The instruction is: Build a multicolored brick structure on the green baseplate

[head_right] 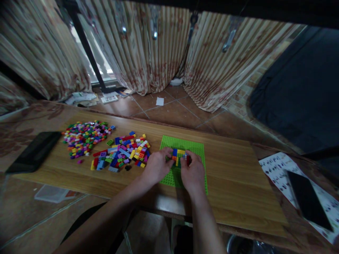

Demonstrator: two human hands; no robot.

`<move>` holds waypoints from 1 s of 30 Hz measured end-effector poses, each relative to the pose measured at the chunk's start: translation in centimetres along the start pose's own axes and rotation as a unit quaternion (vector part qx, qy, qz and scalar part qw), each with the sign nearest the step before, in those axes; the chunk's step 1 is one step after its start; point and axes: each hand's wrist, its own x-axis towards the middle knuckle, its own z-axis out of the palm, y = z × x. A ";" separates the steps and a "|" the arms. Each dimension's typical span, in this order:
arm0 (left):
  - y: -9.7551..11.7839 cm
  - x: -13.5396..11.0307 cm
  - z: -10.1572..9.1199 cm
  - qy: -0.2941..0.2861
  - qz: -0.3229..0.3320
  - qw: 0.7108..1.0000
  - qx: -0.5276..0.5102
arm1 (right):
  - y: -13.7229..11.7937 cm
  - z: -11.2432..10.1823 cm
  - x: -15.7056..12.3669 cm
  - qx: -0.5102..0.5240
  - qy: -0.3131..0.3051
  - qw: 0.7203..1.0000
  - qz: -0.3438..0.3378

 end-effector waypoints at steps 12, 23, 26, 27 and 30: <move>0.7 -0.2 0.1 0.015 -0.003 0.999 0.030 | 0.7 0.0 0.1 -0.033 -0.008 0.999 -0.014; 0.1 -0.5 -3.5 0.020 -0.004 1.000 -0.002 | -0.3 -0.2 0.2 -0.042 0.028 0.999 0.010; -1.9 -0.8 -7.7 -0.015 -0.023 0.999 0.040 | -0.6 0.0 0.1 -0.032 0.036 0.999 -0.014; -2.6 -1.0 -9.0 -0.025 -0.024 0.998 0.052 | -0.6 0.0 0.1 -0.031 0.036 0.999 -0.018; -4.8 -1.5 -12.1 -0.010 -0.040 0.996 0.076 | -0.7 0.2 0.1 -0.035 0.035 0.999 -0.014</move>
